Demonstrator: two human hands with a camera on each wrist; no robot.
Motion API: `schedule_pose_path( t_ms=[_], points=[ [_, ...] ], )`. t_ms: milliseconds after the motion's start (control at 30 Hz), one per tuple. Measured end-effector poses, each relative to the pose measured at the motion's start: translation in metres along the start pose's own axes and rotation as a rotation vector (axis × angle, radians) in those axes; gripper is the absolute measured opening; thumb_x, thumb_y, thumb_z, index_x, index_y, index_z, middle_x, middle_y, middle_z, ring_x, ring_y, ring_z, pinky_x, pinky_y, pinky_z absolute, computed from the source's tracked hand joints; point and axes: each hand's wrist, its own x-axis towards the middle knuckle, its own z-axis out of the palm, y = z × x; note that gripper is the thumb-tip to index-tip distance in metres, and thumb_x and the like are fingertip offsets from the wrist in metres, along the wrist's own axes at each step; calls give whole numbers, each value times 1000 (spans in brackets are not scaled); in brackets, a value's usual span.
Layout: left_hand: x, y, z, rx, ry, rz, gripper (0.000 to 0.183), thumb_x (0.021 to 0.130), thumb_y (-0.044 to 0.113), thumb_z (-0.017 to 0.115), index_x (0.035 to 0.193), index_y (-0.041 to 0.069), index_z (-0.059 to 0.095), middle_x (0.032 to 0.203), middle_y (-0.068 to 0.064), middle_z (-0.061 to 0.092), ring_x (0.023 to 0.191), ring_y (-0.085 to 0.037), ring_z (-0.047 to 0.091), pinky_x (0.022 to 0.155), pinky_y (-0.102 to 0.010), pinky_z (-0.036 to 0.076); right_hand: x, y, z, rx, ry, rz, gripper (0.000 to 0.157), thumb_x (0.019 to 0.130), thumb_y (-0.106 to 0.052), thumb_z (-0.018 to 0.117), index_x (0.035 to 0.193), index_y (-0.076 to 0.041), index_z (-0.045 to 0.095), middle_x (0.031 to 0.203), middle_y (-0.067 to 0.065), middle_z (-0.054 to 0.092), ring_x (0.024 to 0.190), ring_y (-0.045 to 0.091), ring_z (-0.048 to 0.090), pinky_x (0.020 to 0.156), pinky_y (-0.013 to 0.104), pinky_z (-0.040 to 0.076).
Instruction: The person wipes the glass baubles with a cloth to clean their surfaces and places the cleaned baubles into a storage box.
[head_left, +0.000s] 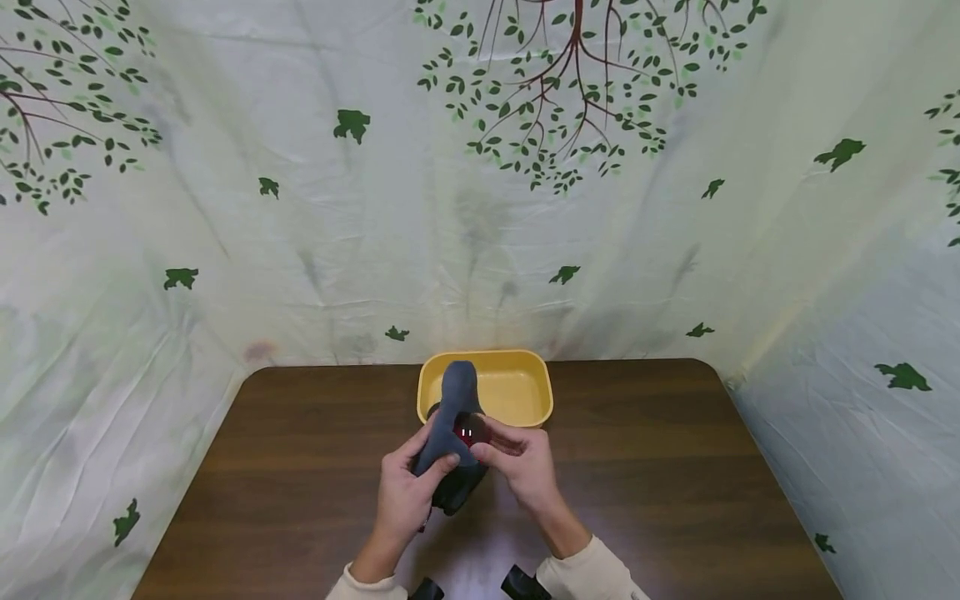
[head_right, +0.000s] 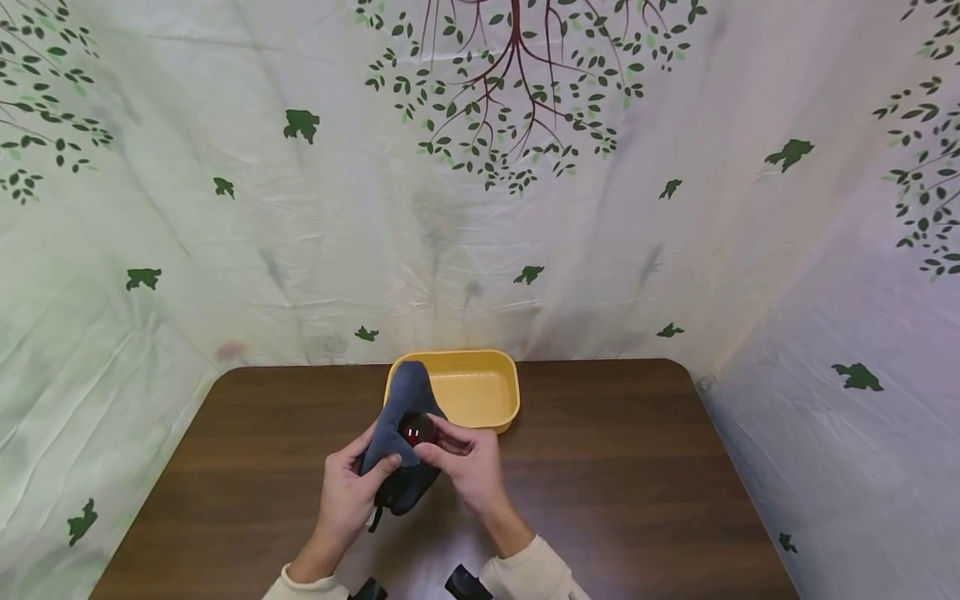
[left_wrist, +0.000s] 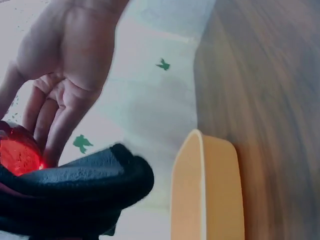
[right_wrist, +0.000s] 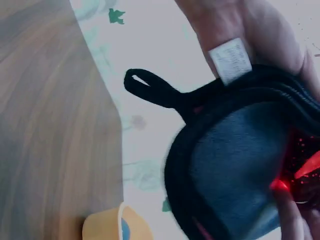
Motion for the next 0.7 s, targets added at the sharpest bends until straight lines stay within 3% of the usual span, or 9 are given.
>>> schedule_pose_path(
  t_ms=[133, 267, 333, 433, 533, 700],
  points=[
    [0, 5, 3, -95, 40, -151, 44, 85, -6, 67, 126, -14, 54, 110, -17, 69, 92, -9, 67, 79, -23, 55, 1, 7, 0, 62, -62, -157, 58, 78, -1, 78, 124, 20, 51, 125, 23, 60, 116, 22, 59, 93, 33, 48],
    [-2, 5, 3, -165, 50, -157, 37, 88, -6, 63, 122, -20, 53, 100, 5, 71, 88, -9, 67, 77, -23, 55, 3, 11, -2, 81, -126, -244, 60, 75, 2, 79, 124, 21, 50, 128, 21, 59, 123, 27, 54, 99, 36, 45],
    [-4, 3, 3, -163, 46, -119, 37, 87, -7, 64, 120, -21, 53, 98, 9, 71, 87, -9, 67, 76, -22, 55, 2, 11, -2, 56, -123, -236, 59, 74, 2, 80, 123, 20, 52, 127, 26, 58, 120, 29, 56, 96, 37, 46],
    [-5, -3, 0, -102, 41, -25, 38, 83, -11, 67, 118, -19, 57, 103, 9, 70, 91, -7, 67, 78, -21, 54, 1, 10, -2, -29, -73, -153, 56, 73, 0, 81, 121, 16, 57, 122, 30, 59, 110, 26, 63, 88, 36, 52],
    [-5, -11, -4, -3, 10, 104, 47, 75, -15, 71, 121, -14, 59, 118, 1, 65, 106, -8, 62, 87, -18, 50, 0, 8, -1, -109, -7, -27, 49, 76, -2, 80, 118, 13, 62, 116, 29, 62, 100, 22, 67, 82, 33, 55],
    [-1, -18, -10, 119, -70, 324, 60, 67, -11, 79, 125, -5, 61, 129, -17, 58, 120, -13, 54, 98, -21, 43, 1, 3, 3, -88, 57, 137, 36, 86, -3, 71, 115, 16, 62, 107, 32, 64, 87, 18, 70, 73, 35, 58]
  ],
)
